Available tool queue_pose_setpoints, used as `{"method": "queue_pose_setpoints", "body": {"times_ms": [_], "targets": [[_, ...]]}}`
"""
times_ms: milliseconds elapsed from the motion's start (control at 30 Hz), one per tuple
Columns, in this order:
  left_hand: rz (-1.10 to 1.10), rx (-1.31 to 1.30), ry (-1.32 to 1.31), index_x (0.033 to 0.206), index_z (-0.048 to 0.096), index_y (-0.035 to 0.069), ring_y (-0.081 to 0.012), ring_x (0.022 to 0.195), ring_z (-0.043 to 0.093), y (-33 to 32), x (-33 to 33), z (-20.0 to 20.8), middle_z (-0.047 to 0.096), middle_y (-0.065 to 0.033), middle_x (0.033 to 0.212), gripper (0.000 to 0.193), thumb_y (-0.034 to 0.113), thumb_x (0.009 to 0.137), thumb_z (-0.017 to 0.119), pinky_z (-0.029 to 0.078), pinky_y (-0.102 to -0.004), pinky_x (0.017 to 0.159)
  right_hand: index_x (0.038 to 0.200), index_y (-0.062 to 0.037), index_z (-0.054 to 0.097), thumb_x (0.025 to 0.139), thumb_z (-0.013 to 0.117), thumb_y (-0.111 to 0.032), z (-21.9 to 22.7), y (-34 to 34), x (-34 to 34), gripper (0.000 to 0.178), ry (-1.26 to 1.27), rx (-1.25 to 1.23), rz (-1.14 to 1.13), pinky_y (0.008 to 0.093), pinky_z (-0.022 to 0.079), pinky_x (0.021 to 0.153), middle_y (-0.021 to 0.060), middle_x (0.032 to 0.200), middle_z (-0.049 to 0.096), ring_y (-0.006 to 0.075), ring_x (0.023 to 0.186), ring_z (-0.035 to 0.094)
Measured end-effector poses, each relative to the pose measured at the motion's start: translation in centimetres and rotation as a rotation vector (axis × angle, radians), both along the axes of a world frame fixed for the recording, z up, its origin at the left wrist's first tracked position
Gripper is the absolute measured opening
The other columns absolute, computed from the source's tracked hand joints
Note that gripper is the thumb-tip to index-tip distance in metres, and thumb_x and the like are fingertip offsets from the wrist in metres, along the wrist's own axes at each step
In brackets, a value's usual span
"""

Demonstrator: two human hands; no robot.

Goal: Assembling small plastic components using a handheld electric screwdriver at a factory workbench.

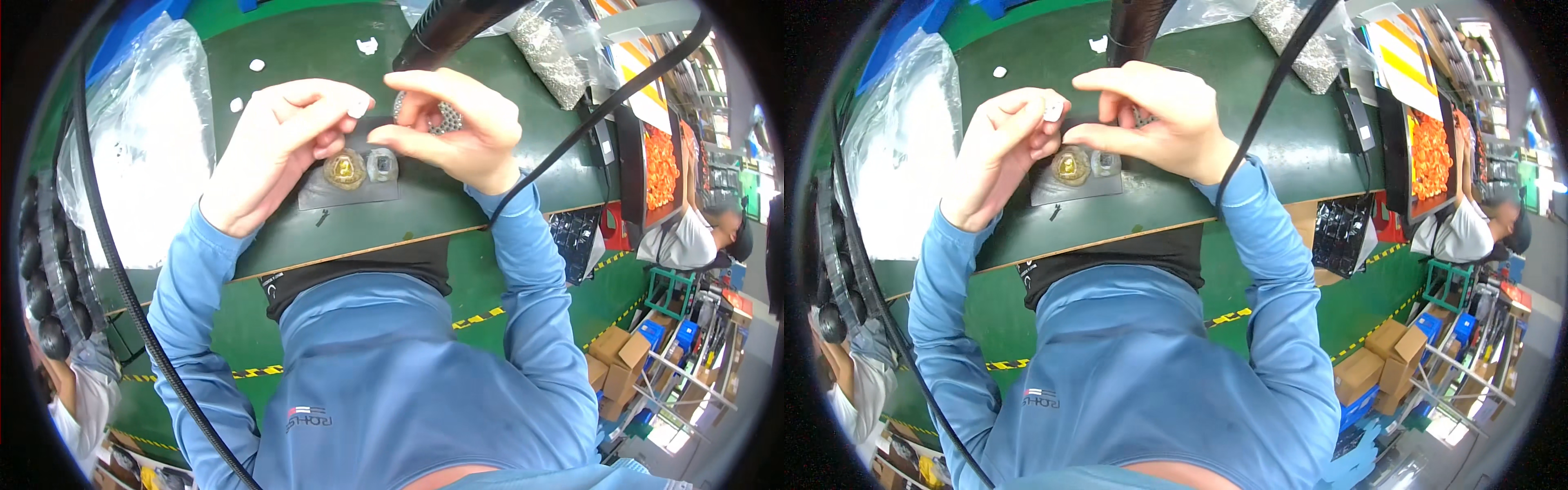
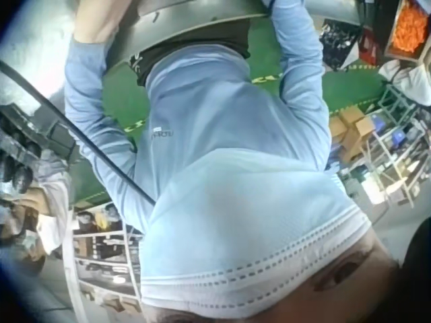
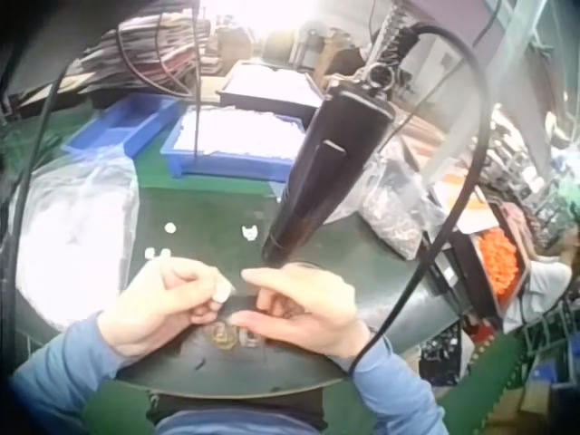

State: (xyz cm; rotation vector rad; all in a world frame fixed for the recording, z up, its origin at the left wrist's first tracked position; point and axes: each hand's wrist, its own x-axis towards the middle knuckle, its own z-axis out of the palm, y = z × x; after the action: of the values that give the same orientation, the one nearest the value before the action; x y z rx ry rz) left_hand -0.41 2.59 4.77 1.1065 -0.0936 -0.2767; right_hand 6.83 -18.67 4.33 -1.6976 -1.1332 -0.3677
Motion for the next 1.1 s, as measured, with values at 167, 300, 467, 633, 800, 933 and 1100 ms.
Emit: {"method": "queue_pose_setpoints", "body": {"times_ms": [167, 300, 467, 633, 800, 933, 1100], "targets": [[-0.068, -0.133, 0.029, 0.110, 0.072, 0.000, -0.0050, 0.080, 0.055, -0.8, -0.3, -0.8, 0.068, -0.0004, 0.095, 0.022, 0.017, 0.099, 0.065, 0.043, -0.0206, 0.070, 0.104, -0.0075, 0.075, 0.076, 0.087, -0.014, -0.7, 0.7, -0.4, 0.031, -0.108, -0.004, 0.038, 0.0270, 0.044, 0.046, -0.0001, 0.066, 0.060, 0.0118, 0.053, 0.056], [0.064, 0.329, -0.063, 0.109, 0.071, 0.001, -0.0040, 0.075, 0.050, -0.8, 0.2, -0.2, 0.062, 0.0032, 0.084, 0.026, 0.024, 0.101, 0.061, 0.039, -0.0212, 0.068, 0.098, -0.0073, 0.074, 0.076, 0.086, -0.014, -0.5, -0.1, -0.8, 0.026, -0.064, -0.103, 0.015, 0.0276, 0.044, 0.047, 0.0008, 0.065, 0.060, 0.0126, 0.053, 0.057], [0.454, 0.419, -0.191, 0.110, 0.073, -0.001, -0.0034, 0.076, 0.048, 3.4, 3.0, -2.7, 0.060, 0.0056, 0.082, 0.026, 0.020, 0.102, 0.060, 0.037, -0.0190, 0.070, 0.099, -0.0109, 0.075, 0.079, 0.085, -0.019, -1.0, -1.7, -1.1, 0.023, 0.098, -0.396, 0.111, 0.0286, 0.047, 0.052, 0.0020, 0.068, 0.065, 0.0153, 0.055, 0.060], [0.583, 0.556, 0.011, 0.092, 0.070, -0.002, -0.0296, 0.064, 0.062, 3.9, 3.3, -2.8, 0.061, -0.0118, 0.066, 0.021, 0.019, 0.088, 0.069, 0.049, -0.0382, 0.062, 0.099, -0.0102, 0.075, 0.081, 0.082, -0.028, -1.7, -2.4, -1.1, 0.026, 0.034, -0.536, 0.079, 0.0308, 0.050, 0.053, 0.0032, 0.071, 0.067, 0.0182, 0.058, 0.063], [0.415, 0.675, -0.193, 0.105, 0.074, 0.000, -0.0032, 0.077, 0.050, 5.0, 3.2, -4.0, 0.065, 0.0043, 0.086, 0.025, 0.022, 0.098, 0.065, 0.039, -0.0195, 0.068, 0.099, -0.0088, 0.075, 0.082, 0.081, -0.030, -0.9, -2.4, -1.6, 0.028, 0.087, -0.603, 0.074, 0.0315, 0.049, 0.054, 0.0028, 0.067, 0.065, 0.0189, 0.057, 0.063], [0.236, 0.919, -0.415, 0.095, 0.069, -0.004, -0.0060, 0.074, 0.055, 3.3, 5.0, -2.9, 0.065, 0.0003, 0.080, 0.024, 0.019, 0.096, 0.067, 0.046, -0.0249, 0.067, 0.097, -0.0071, 0.076, 0.082, 0.081, -0.022, -2.7, -2.3, -1.4, 0.022, 0.032, -0.501, 0.072, 0.0322, 0.049, 0.056, 0.0028, 0.067, 0.065, 0.0193, 0.059, 0.062], [0.313, 1.256, -0.622, 0.085, 0.070, 0.000, -0.0347, 0.067, 0.063, 1.0, 9.8, -1.6, 0.065, -0.0169, 0.072, 0.022, 0.022, 0.087, 0.070, 0.050, -0.0421, 0.065, 0.093, -0.0059, 0.076, 0.083, 0.079, -0.014, -2.8, -2.0, -2.0, 0.013, 0.095, -0.399, 0.014, 0.0319, 0.047, 0.056, 0.0030, 0.065, 0.063, 0.0186, 0.058, 0.060]]}}
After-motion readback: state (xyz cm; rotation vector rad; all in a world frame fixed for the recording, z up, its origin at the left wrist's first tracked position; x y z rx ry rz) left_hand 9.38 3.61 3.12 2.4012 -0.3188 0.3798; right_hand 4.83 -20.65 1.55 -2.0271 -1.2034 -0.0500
